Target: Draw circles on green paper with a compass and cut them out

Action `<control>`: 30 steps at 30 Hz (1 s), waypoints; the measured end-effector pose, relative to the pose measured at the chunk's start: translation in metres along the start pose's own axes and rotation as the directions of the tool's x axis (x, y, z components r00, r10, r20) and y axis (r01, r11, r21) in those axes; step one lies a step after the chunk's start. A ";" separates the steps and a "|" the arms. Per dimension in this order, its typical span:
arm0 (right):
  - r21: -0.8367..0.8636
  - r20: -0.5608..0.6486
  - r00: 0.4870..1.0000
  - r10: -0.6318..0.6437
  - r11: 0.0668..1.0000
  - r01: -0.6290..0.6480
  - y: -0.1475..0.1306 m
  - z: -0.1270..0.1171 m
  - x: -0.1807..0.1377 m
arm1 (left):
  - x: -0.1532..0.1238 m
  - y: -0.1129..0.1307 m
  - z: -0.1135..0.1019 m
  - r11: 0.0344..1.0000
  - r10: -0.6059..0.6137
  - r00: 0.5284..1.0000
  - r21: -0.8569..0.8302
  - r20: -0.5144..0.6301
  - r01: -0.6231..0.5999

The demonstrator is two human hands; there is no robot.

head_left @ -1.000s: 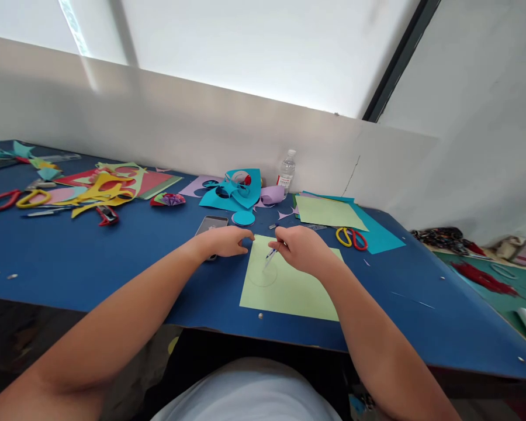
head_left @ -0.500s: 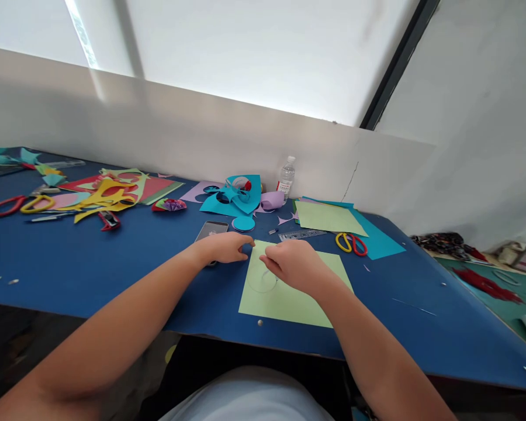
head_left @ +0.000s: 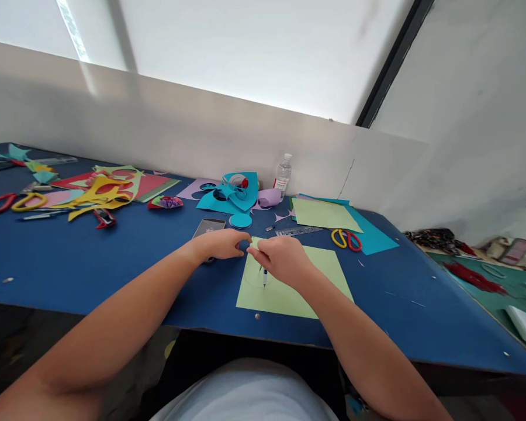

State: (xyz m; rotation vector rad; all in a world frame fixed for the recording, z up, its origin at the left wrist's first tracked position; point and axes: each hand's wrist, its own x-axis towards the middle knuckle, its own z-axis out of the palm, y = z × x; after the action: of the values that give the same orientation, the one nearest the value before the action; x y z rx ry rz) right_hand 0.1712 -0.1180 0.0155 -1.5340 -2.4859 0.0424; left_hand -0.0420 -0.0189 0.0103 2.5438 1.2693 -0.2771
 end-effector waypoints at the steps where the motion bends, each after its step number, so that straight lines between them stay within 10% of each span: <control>1: 0.002 0.001 1.000 0.018 1.000 -0.018 0.000 0.000 0.001 | 0.001 0.000 0.000 1.000 0.002 1.000 0.001 -0.002 -0.002; 17: 0.096 -0.037 0.995 0.093 0.991 -0.089 0.022 -0.011 0.000 | 0.007 0.007 0.000 0.999 -0.031 0.999 0.013 0.040 0.030; 30: 0.216 -0.264 0.918 0.296 0.946 -0.243 0.134 -0.055 -0.031 | 0.013 0.005 0.000 0.998 -0.062 0.997 -0.030 0.048 0.064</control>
State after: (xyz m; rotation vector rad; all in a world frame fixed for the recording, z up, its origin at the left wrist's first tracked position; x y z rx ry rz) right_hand 0.3131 -0.0893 0.0453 -1.6603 -1.9738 0.0746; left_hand -0.0300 -0.0124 0.0070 2.4593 1.3272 -0.3262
